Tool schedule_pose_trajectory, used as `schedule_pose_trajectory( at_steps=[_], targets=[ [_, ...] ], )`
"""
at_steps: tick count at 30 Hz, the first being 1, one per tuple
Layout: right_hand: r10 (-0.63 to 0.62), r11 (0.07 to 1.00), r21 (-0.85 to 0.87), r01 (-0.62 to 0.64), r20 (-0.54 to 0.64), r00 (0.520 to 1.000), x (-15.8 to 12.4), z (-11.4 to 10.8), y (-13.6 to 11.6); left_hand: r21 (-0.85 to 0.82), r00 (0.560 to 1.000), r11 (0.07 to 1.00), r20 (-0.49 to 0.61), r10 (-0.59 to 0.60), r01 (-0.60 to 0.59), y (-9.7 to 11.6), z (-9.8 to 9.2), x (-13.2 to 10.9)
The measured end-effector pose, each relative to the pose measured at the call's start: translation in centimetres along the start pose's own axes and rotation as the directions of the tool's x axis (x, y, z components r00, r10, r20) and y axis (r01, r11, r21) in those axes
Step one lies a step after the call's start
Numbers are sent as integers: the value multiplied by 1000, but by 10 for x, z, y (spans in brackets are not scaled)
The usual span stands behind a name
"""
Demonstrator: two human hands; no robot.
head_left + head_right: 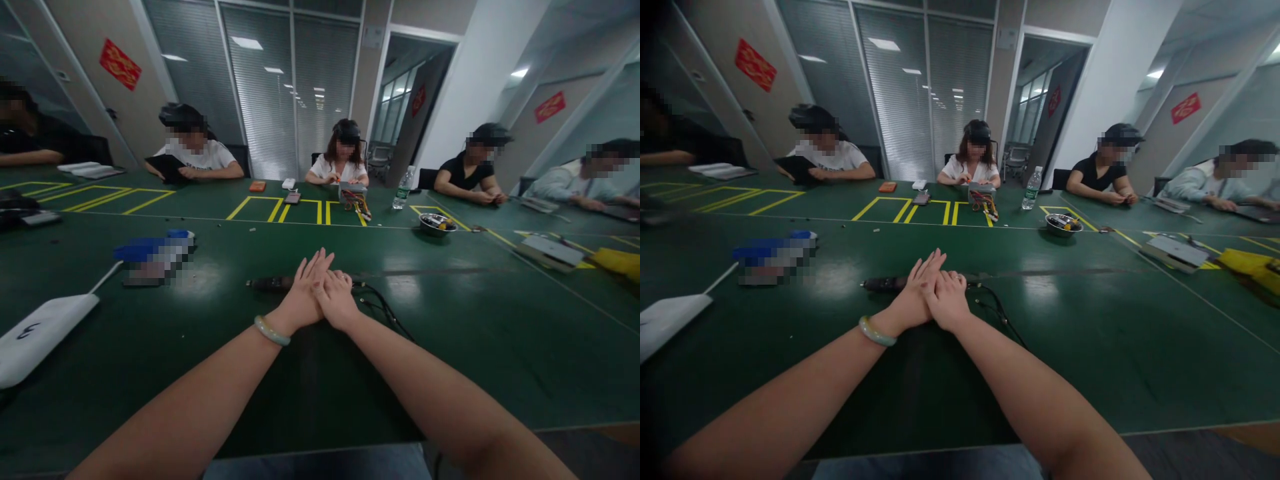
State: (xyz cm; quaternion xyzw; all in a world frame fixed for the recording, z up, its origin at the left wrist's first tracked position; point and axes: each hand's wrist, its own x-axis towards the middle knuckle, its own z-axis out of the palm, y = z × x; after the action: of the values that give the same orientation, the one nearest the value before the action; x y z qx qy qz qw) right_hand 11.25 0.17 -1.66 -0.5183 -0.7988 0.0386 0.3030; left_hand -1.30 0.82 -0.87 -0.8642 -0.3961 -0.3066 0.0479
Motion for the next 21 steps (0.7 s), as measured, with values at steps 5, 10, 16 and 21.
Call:
schedule_pose_trajectory(
  at_steps=[5, 10, 16, 21],
  targets=[
    [-94, 990, 101, 95, -16, 995, -5, -21, 10, -56, 1000, 998, 12, -24, 25, -8, -1, 2],
    [152, 970, -194, -143, 31, 988, -7, -78, 28, -48, 996, 998, 86, -32, 36, -9, -3, 6],
    [542, 806, -540, -243, 506, 671, -8, -122, 45, -10, 989, 1000, 148, -14, 15, -9, -7, 8],
    [602, 753, -581, -308, 421, 679, -2, -116, 42, -2, 988, 1000, 157, -12, 12, -8, -8, 9]
  ],
)
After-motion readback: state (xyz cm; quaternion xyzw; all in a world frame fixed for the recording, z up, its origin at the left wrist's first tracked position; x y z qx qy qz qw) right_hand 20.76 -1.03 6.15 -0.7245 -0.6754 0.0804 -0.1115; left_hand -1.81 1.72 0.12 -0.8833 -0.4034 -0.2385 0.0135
